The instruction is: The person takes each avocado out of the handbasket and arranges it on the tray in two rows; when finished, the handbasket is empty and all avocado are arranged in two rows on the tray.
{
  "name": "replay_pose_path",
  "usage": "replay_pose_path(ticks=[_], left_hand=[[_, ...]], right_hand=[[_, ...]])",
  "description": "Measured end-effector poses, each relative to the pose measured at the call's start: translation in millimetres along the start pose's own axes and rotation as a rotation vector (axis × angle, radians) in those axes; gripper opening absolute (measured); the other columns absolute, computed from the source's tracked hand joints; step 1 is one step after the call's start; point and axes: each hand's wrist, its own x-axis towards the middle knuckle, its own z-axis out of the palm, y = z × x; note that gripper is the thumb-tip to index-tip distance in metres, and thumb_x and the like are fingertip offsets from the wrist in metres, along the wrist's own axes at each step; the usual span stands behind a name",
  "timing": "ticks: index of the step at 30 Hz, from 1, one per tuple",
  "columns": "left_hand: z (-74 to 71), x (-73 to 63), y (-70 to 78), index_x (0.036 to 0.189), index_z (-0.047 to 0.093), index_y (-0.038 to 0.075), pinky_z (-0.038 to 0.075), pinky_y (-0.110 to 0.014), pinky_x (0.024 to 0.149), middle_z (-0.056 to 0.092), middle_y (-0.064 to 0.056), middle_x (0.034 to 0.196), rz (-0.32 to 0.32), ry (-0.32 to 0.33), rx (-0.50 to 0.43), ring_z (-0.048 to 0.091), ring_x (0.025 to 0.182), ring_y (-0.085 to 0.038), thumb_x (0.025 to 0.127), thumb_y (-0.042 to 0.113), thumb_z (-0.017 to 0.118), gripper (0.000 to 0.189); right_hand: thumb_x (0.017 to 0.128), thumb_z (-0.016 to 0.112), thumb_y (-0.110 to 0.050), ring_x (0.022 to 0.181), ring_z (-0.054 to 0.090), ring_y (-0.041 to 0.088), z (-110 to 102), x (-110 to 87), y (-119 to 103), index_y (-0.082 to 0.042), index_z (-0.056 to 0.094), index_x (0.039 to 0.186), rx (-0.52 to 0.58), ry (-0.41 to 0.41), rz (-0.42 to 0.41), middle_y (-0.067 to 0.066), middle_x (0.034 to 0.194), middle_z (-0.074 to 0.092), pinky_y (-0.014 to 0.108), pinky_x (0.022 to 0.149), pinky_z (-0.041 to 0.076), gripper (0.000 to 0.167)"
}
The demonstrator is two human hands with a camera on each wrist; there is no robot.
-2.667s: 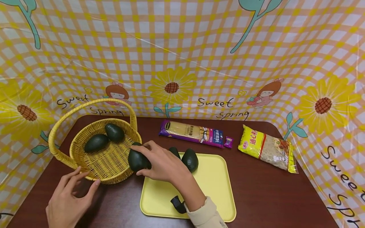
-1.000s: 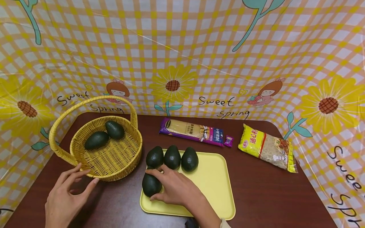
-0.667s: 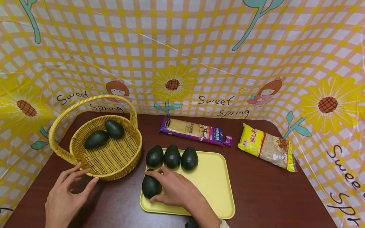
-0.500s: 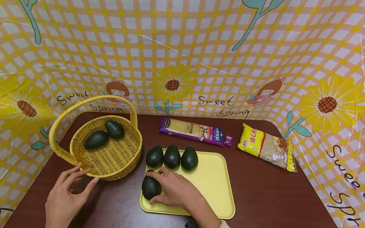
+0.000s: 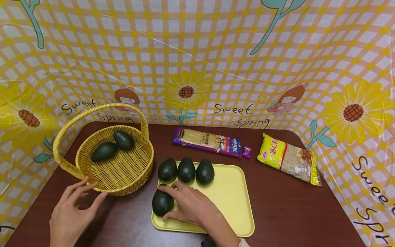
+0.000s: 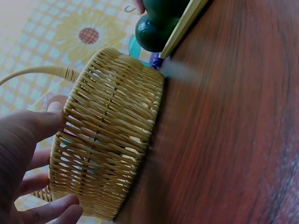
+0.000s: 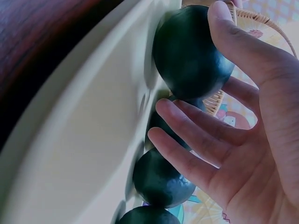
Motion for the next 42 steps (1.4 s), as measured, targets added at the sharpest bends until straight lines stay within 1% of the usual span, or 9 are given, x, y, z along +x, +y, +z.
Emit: replay_pose_path(ticks=[4,8,16,19,23,30,35,42], left_hand=[[0.3,0.3,0.3,0.117,0.084,0.023,0.052,-0.028,0.062,0.069,0.004,0.142,-0.019,-0.018,-0.001,0.073,0.094,-0.023,0.084,0.044,0.094,0.041],[1.5,0.2,0.5,0.116,0.084,0.021,0.052,-0.033,0.061,0.069,0.003,0.142,-0.033,-0.018,-0.002,0.073,0.099,-0.025,0.085,0.044,0.093,0.04],[2.7,1.3,1.4,0.112,0.085,0.019,0.052,-0.033,0.059,0.071,0.002,0.14,-0.026,0.014,0.001,0.074,0.097,-0.026,0.085,0.041,0.094,0.036],[3.2,1.6,1.2,0.111,0.085,0.019,0.05,-0.033,0.057,0.071,0.002,0.14,-0.023,0.02,0.005,0.074,0.097,-0.026,0.085,0.041,0.094,0.035],[3.8,1.8,0.7,0.111,0.084,0.019,0.048,-0.032,0.054,0.071,0.002,0.14,-0.015,0.024,0.009,0.073,0.097,-0.026,0.086,0.041,0.093,0.035],[5.4,1.5,0.6,0.111,0.084,0.017,0.048,-0.032,0.053,0.071,0.0,0.139,-0.002,0.035,0.005,0.074,0.095,-0.028,0.085,0.039,0.094,0.034],[6.7,1.3,0.8,0.11,0.084,0.017,0.049,-0.032,0.053,0.072,-0.001,0.138,0.003,0.049,-0.006,0.075,0.094,-0.03,0.084,0.037,0.095,0.035],[8.8,0.7,0.7,0.11,0.084,0.017,0.054,-0.035,0.057,0.072,-0.003,0.137,0.006,0.065,-0.002,0.076,0.094,-0.031,0.082,0.035,0.097,0.035]], right_hand=[[0.088,0.088,-0.052,0.106,0.072,0.014,-0.3,-0.1,0.7,-0.027,0.056,0.157,0.005,0.008,0.002,0.001,0.127,0.067,0.034,0.088,0.06,0.08],[0.088,0.089,-0.05,0.109,0.072,0.014,0.6,-0.4,0.9,-0.027,0.056,0.157,0.011,0.016,-0.001,0.001,0.128,0.067,0.034,0.09,0.06,0.08],[0.089,0.088,-0.05,0.11,0.072,0.016,-2.2,-0.6,-0.4,-0.026,0.056,0.157,-0.003,0.019,0.003,0.002,0.129,0.067,0.036,0.092,0.06,0.08],[0.089,0.087,-0.052,0.11,0.072,0.016,-5.4,0.9,-0.8,-0.025,0.056,0.157,-0.012,0.026,0.005,0.003,0.13,0.067,0.037,0.092,0.061,0.079],[0.092,0.085,-0.051,0.109,0.072,0.017,-11.1,4.1,-1.3,-0.023,0.058,0.155,-0.017,0.044,-0.004,0.003,0.131,0.068,0.037,0.091,0.061,0.074],[0.099,0.08,-0.044,0.103,0.073,0.016,-23.8,15.0,-4.3,-0.02,0.059,0.155,-0.016,0.076,-0.042,0.003,0.132,0.067,0.031,0.083,0.06,0.064],[0.104,0.075,-0.041,0.1,0.071,0.015,-27.8,23.2,-8.3,-0.021,0.06,0.154,-0.051,0.101,-0.068,0.004,0.132,0.068,0.031,0.081,0.059,0.057],[0.105,0.073,-0.039,0.098,0.072,0.014,-30.8,35.1,-12.2,-0.019,0.062,0.152,-0.099,0.116,-0.096,0.005,0.132,0.069,0.032,0.08,0.059,0.053]])
